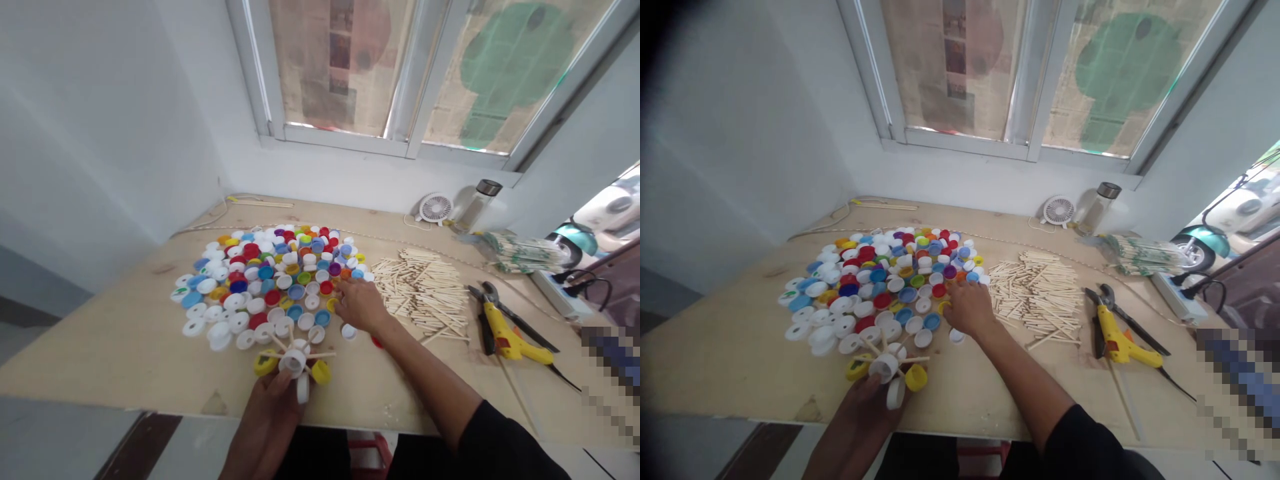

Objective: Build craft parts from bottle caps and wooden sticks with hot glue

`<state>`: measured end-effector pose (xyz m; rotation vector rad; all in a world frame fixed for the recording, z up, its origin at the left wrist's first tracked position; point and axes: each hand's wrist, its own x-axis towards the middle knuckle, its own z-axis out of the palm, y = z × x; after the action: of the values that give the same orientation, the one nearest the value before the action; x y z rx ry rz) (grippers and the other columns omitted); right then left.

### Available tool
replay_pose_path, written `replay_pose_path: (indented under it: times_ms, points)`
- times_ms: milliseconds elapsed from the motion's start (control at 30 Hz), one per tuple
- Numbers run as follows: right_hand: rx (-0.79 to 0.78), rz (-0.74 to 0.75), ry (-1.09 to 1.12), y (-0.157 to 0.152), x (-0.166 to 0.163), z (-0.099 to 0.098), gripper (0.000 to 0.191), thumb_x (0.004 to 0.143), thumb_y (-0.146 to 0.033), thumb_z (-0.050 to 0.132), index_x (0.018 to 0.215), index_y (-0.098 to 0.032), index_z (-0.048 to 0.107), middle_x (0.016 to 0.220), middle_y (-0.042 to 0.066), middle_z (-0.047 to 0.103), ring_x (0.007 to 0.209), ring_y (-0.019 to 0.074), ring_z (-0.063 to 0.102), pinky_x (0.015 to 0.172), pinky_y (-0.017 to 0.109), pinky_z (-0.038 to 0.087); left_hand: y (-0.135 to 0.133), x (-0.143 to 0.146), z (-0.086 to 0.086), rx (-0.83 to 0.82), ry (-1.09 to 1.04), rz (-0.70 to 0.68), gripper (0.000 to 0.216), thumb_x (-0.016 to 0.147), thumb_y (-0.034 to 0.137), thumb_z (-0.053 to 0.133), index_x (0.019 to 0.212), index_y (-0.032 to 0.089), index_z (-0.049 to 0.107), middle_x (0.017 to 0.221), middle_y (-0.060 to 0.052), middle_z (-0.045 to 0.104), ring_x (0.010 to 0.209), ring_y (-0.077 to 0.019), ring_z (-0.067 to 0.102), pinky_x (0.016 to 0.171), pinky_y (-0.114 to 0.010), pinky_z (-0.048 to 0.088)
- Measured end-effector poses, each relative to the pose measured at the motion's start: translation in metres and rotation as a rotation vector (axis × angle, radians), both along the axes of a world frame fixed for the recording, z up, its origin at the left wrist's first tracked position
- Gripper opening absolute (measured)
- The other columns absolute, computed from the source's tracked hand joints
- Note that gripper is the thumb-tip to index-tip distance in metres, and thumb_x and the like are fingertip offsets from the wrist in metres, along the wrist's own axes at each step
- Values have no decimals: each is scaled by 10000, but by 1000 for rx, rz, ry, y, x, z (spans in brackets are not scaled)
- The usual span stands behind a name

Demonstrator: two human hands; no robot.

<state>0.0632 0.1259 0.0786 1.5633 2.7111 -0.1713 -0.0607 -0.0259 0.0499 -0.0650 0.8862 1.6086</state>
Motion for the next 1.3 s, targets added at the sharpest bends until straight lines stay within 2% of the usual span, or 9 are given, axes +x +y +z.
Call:
replay_pose_path:
  times_ms: [200, 433, 667, 800, 967, 1033, 1100, 1200, 1300]
  points:
    - [4, -86, -41, 8, -11, 1, 298, 934, -338, 550, 1180, -168, 557, 1138, 67, 608, 950, 195, 623, 825, 411, 519, 0, -2, -3, -21, -7, -21, 165, 717, 34, 666, 790, 176, 705, 780, -21, 758, 680, -164, 711, 555, -218, 582]
    - [-54, -110, -68, 16, -18, 0, 300, 929, -323, 563, 1183, -163, 555, 1144, 70, 604, 943, 195, 627, 794, 394, 536, -1, -3, -7, -19, 0, -20, 180, 691, 78, 702, 838, 183, 705, 824, -32, 758, 777, -195, 716, 654, -260, 593]
    - [-66, -132, 10, 13, -5, 0, 291, 914, -351, 569, 1129, -156, 575, 1074, 65, 629, 919, 199, 626, 793, 396, 516, -2, -2, -6, -60, 48, -9, 243, 639, 111, 766, 851, 197, 685, 762, 5, 741, 676, -169, 704, 652, -257, 584]
    - [-62, -123, 172, 8, 7, 4, 286, 843, -309, 585, 1095, -175, 588, 929, 66, 679, 853, 233, 638, 729, 346, 478, 0, 0, -2, -41, 69, -22, 204, 610, 110, 774, 773, 187, 679, 737, -2, 738, 677, -167, 699, 637, -246, 576]
    - [-96, -17, 445, -12, 32, 17, 373, 848, -230, 533, 1220, -250, 553, 930, 6, 676, 857, 167, 629, 765, 265, 446, 2, 3, 1, -30, 127, -18, 182, 563, 140, 795, 685, 195, 671, 682, 14, 724, 626, -163, 679, 568, -237, 550]
    - [-116, 28, 530, -24, 45, 21, 323, 860, -219, 520, 1175, -254, 584, 940, -1, 668, 888, 154, 624, 801, 260, 446, 2, 4, 1, -31, 157, -33, 219, 536, 155, 806, 718, 194, 692, 685, 16, 725, 630, -168, 677, 568, -237, 544]
    - [-147, 32, 633, -38, 57, 21, 255, 879, -243, 504, 1119, -231, 592, 919, 8, 656, 852, 151, 628, 770, 264, 467, 1, 4, -2, -49, 183, -41, 279, 520, 173, 816, 777, 189, 708, 698, 13, 731, 660, -171, 683, 609, -236, 545]
    - [-226, -16, 887, -59, 71, 17, 146, 873, -303, 535, 986, -221, 577, 877, 12, 634, 810, 157, 616, 732, 280, 485, 0, 7, -7, -109, 231, -31, 393, 519, 195, 822, 894, 187, 704, 759, -7, 748, 748, -184, 699, 669, -234, 543]
    - [-316, -82, 1102, -79, 77, 11, 102, 853, -322, 575, 898, -231, 563, 903, 22, 642, 877, 182, 604, 789, 320, 479, -2, 10, -9, -135, 327, -33, 516, 518, 222, 838, 1007, 185, 679, 812, -22, 757, 784, -182, 699, 660, -213, 528]
